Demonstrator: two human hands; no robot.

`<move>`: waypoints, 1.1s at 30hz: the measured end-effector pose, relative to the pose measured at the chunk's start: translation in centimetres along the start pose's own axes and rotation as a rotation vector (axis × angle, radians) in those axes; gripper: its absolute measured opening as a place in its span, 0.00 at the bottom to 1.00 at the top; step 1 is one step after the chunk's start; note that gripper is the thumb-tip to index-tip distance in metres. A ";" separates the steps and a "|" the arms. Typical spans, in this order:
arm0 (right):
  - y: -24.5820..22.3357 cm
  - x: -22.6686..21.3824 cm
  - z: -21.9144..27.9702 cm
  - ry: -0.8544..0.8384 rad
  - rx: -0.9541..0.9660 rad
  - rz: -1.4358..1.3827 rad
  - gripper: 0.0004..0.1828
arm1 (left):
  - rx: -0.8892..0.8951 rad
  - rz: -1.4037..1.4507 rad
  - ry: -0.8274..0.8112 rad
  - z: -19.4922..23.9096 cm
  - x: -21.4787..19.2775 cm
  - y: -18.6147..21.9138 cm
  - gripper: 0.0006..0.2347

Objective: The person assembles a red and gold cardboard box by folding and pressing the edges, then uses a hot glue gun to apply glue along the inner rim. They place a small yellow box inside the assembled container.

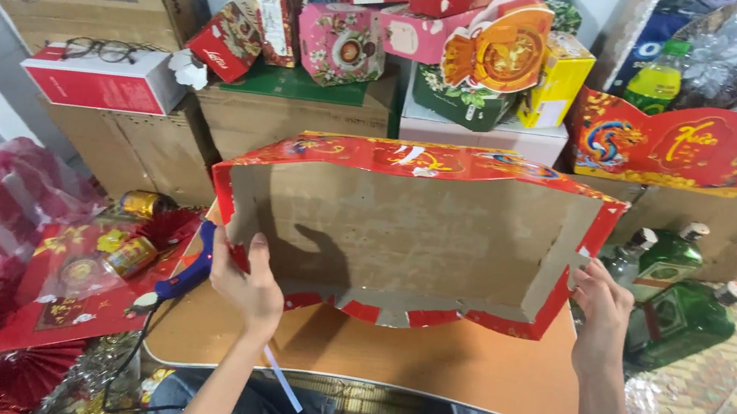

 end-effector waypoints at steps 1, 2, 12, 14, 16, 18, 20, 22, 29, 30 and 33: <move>-0.2 -1.0 0.0 0.008 0.000 0.006 0.18 | -0.004 0.006 -0.007 0.4 0.1 0.8 0.13; -0.3 -1.9 0.0 -0.006 0.029 -0.045 0.16 | 0.009 0.050 -0.091 0.8 0.8 1.7 0.13; 1.3 -2.8 -0.1 -0.043 0.080 -0.205 0.11 | 0.077 0.067 -0.156 0.6 0.8 1.4 0.12; 3.8 -1.6 -0.6 -0.039 0.113 -0.234 0.08 | 0.089 0.071 -0.113 -0.3 -0.6 1.2 0.12; 4.4 -0.2 -0.6 -0.035 0.146 -0.263 0.06 | 0.101 0.077 -0.071 -1.0 -1.9 1.1 0.12; 3.1 1.5 -0.1 -0.099 0.155 -0.311 0.10 | 0.131 0.056 -0.067 -1.4 -2.7 1.0 0.12; 4.1 0.9 -0.4 -0.091 0.149 -0.306 0.11 | 0.112 0.061 -0.067 -1.2 -2.5 1.2 0.11; 4.8 -0.5 -0.8 -0.075 0.142 -0.293 0.12 | 0.089 0.071 -0.073 -0.6 -1.5 1.1 0.11; 0.8 -5.7 -0.7 0.022 0.037 -0.087 0.19 | -0.007 0.164 -0.174 2.5 2.5 1.5 0.13; 0.1 -6.0 -0.5 0.032 0.035 -0.049 0.21 | -0.002 0.163 -0.173 2.7 2.8 1.6 0.13; 1.9 -5.6 -0.9 0.048 0.031 -0.074 0.17 | -0.005 0.142 -0.164 1.8 1.9 2.3 0.11</move>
Point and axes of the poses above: each hand's wrist, its own z-axis away from the middle knuckle, its own x-axis out of the palm, y = z × x, the point moved 6 cm from there along -z, towards the middle knuckle, and after that the axes turned 3 degrees about z, right-handed, at the moved point
